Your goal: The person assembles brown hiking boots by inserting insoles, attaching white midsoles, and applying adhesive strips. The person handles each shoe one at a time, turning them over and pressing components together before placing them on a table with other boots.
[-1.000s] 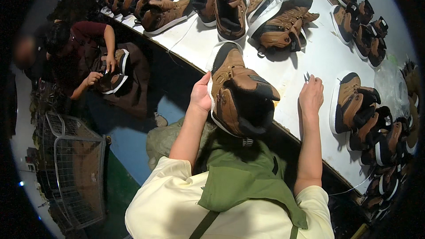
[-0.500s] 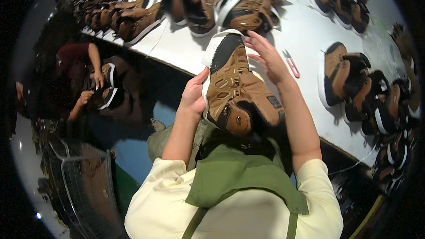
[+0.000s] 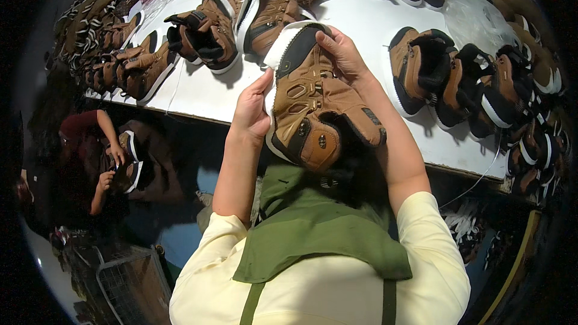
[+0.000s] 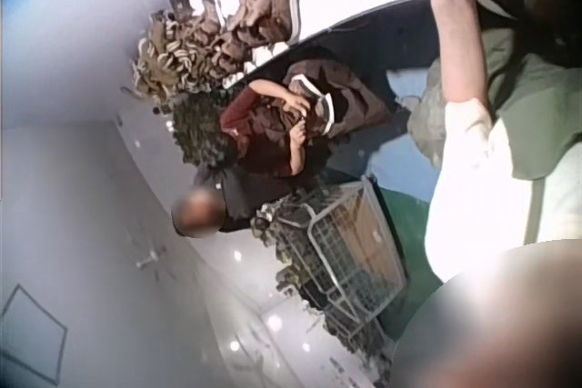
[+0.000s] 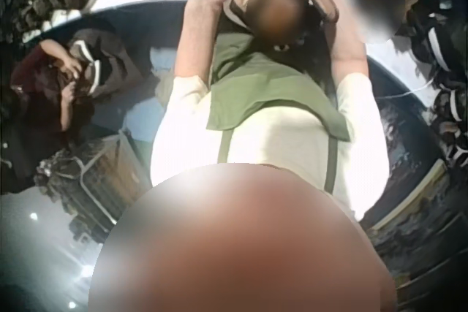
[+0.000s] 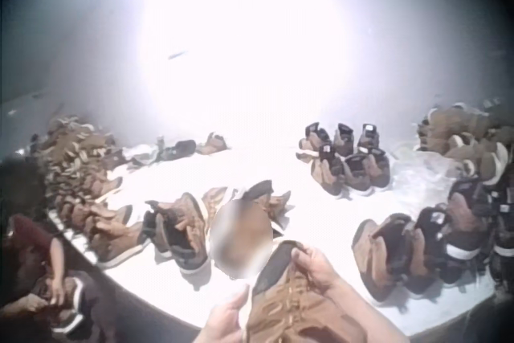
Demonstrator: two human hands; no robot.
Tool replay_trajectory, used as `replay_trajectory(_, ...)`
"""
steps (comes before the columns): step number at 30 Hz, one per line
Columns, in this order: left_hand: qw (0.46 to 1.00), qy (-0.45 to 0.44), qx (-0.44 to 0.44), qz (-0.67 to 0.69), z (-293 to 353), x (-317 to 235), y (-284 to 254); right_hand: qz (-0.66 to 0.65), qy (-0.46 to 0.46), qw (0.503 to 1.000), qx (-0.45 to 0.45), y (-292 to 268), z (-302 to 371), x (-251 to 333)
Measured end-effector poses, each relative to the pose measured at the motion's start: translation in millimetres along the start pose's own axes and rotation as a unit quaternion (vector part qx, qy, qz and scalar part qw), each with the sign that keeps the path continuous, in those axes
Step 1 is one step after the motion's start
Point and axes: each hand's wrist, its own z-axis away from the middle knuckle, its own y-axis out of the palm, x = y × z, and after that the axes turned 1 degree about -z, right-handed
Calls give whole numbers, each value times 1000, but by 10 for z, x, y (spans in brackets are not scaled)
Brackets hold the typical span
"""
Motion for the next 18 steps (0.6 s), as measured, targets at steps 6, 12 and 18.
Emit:
replay_trajectory(6,998,-6,58,-6,-79,8,-14,-19,-15,999,-40,-77,-3,-21)
replay_trajectory(12,997,6,52,-54,-103,8,-115,28,-29,998,-51,-138,-65,-57)
replay_trajectory(18,995,7,86,-43,-38,7,-269,39,-26,998,-50,-113,-130,-147)
